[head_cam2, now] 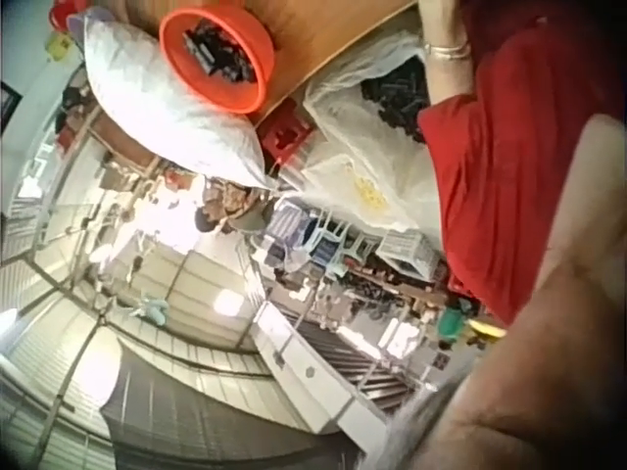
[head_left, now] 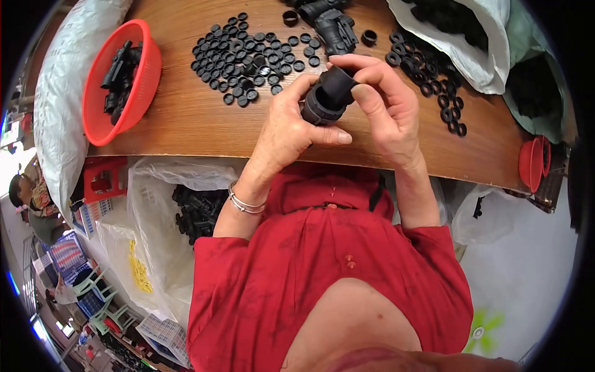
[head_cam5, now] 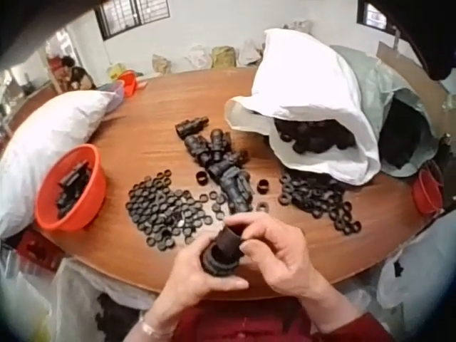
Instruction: The person assembles plastic scopes by fitting plastic caps and ring components onto the scope bodies by hand.
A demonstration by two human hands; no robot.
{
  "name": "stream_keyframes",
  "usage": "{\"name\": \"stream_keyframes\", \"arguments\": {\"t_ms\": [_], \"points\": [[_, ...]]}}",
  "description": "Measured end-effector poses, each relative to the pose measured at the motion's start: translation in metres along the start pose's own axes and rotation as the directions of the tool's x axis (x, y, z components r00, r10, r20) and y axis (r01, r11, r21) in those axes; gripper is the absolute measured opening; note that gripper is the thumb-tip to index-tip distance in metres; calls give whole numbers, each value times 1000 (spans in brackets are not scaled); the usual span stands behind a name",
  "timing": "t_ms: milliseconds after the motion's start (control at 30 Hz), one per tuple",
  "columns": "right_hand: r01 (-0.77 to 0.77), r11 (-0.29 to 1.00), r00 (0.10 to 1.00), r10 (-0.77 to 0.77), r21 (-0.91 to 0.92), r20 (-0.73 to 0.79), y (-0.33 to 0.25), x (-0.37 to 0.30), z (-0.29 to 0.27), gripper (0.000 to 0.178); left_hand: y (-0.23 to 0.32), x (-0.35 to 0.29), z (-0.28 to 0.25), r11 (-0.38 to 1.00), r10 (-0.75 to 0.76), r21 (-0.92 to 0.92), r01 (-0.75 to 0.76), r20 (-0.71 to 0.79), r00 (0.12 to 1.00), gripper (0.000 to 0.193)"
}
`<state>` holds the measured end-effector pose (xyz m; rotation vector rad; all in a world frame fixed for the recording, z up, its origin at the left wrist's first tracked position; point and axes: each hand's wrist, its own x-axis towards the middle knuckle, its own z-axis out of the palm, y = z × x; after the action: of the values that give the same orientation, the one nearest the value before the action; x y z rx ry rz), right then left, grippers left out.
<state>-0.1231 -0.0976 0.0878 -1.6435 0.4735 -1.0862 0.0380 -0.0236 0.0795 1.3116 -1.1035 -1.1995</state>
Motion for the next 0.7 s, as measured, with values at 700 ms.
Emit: {"name": "stream_keyframes", "arguments": {"t_ms": [700], "points": [[-123,992,969,112,-37,-219,-15,-41,7,6,8,-10,16,981,-168,109,162,53,984,59]]}}
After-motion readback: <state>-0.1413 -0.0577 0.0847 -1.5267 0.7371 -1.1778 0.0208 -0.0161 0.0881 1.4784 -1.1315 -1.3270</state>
